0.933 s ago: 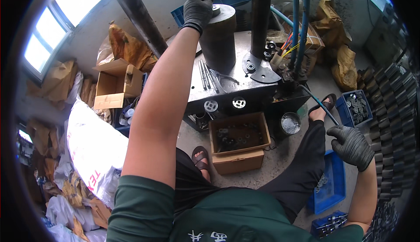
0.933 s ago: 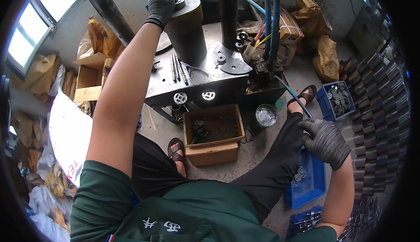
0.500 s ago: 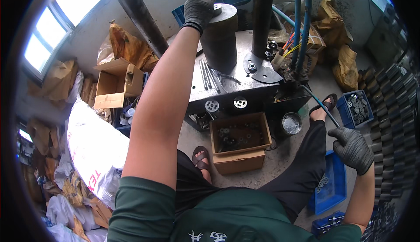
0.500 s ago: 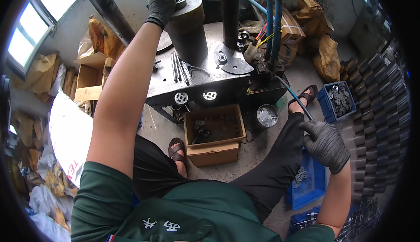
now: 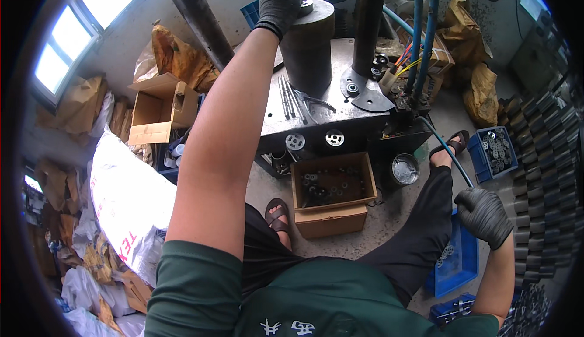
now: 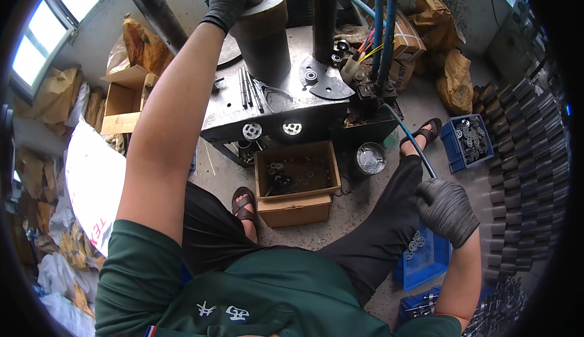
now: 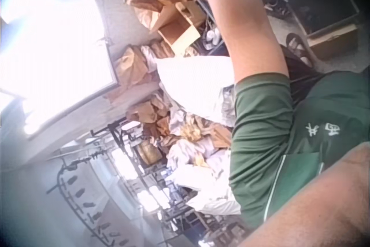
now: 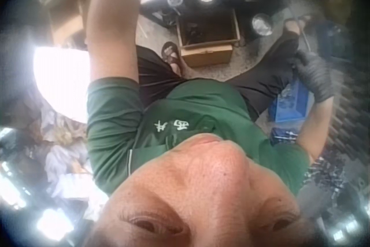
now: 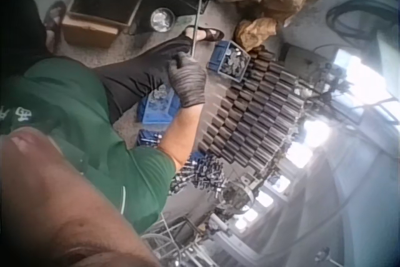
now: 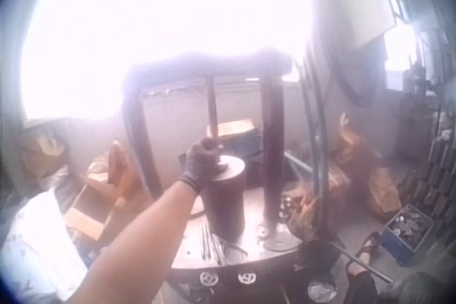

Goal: Operating a manual industrial press to assemble or shape metal components.

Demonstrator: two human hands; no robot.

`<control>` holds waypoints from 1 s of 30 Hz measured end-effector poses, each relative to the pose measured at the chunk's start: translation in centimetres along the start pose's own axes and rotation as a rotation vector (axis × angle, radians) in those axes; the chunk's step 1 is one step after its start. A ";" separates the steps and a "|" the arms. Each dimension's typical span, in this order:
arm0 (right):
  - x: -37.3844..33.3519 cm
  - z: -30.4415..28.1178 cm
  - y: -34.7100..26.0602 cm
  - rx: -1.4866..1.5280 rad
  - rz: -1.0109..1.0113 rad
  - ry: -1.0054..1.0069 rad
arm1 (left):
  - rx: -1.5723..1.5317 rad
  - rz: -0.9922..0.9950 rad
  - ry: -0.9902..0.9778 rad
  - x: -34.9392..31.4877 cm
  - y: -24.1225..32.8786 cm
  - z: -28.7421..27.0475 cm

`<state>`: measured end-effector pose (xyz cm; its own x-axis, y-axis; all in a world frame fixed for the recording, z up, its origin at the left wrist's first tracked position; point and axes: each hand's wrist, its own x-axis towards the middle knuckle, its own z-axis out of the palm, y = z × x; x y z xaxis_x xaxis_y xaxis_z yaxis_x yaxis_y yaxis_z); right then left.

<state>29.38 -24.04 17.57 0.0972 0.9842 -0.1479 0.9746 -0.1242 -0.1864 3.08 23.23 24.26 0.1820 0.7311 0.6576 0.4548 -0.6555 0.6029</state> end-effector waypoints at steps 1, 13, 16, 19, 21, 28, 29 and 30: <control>0.0 -0.1 0.0 -0.016 -0.010 0.016 | -0.045 -0.004 0.002 0.0 -0.2 0.0; 0.7 -1.6 -0.2 0.175 0.016 0.290 | -0.770 -0.272 -0.150 1.8 -2.4 1.2; 0.6 -1.9 -0.1 0.078 -0.018 0.136 | -0.466 -0.119 -0.072 1.9 -2.7 1.1; 0.8 -2.1 0.5 -0.063 -0.008 -0.189 | -0.443 -0.120 -0.095 1.9 -3.0 0.9; 0.8 -2.0 0.7 0.056 -0.016 -0.053 | -0.437 -0.122 -0.101 2.0 -3.1 0.9; 0.8 -2.1 0.6 0.020 0.030 -0.065 | -0.496 -0.153 -0.099 1.9 -2.9 1.1; 0.8 -2.1 0.6 0.036 0.001 -0.055 | -0.496 -0.152 -0.099 1.9 -2.9 1.0; 0.9 -2.2 0.6 0.068 0.027 -0.054 | -0.459 -0.139 -0.099 1.9 -2.9 1.0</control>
<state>30.49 -22.95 19.47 0.1102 0.9725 -0.2051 0.9558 -0.1603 -0.2465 2.95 26.70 23.31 0.2391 0.8172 0.5244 0.0530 -0.5502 0.8333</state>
